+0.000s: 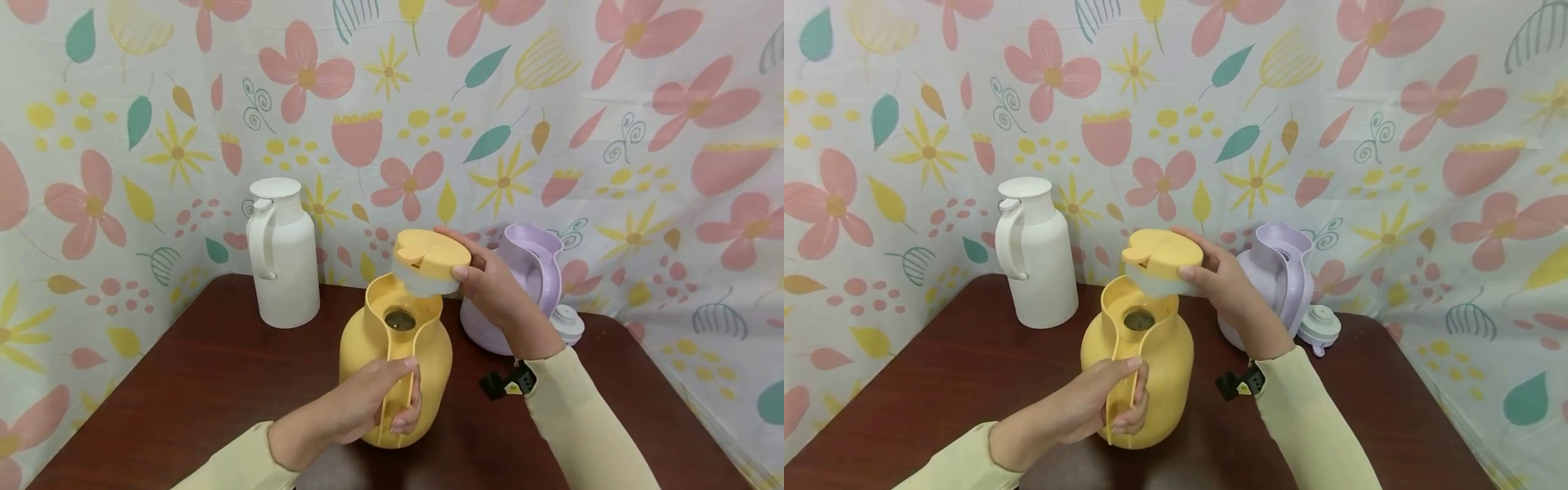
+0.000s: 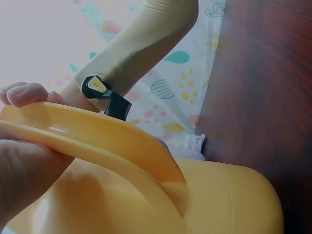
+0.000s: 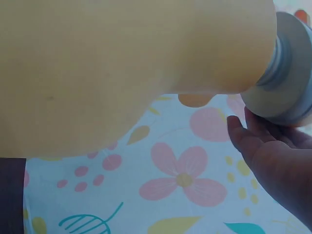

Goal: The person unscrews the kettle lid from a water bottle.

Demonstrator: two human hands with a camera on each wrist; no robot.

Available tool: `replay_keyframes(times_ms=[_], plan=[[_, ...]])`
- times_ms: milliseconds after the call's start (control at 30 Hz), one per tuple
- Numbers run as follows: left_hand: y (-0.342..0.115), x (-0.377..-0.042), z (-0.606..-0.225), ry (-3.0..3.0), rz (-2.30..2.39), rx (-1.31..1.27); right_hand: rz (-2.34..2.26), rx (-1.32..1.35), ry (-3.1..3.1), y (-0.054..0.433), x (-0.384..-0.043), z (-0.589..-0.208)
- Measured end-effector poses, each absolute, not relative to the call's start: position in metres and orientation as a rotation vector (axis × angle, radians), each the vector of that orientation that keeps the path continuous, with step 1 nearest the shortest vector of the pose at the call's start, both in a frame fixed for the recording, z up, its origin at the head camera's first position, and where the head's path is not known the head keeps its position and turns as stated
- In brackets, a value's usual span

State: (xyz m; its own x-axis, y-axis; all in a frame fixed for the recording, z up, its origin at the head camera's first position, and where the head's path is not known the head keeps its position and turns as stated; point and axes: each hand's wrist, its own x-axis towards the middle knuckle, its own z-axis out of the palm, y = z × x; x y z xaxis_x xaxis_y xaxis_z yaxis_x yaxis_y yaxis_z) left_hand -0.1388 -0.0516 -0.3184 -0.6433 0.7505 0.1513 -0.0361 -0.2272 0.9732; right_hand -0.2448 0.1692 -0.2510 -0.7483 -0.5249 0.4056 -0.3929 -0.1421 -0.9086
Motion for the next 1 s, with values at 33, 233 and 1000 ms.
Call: replay_keyframes(times_ms=[33,233,1000], plan=[[-0.052,-0.139,-0.319,1.500,1.921,0.861,-2.083,-1.038,1.967,0.169,-0.244,-0.252],[-0.052,-0.140,-0.319,1.524,1.927,0.854,-2.289,-0.979,1.853,0.174,-0.243,-0.261],[-0.052,-0.139,-0.319,1.505,1.924,0.842,-2.378,-0.940,1.939,0.253,-0.201,-0.310]])
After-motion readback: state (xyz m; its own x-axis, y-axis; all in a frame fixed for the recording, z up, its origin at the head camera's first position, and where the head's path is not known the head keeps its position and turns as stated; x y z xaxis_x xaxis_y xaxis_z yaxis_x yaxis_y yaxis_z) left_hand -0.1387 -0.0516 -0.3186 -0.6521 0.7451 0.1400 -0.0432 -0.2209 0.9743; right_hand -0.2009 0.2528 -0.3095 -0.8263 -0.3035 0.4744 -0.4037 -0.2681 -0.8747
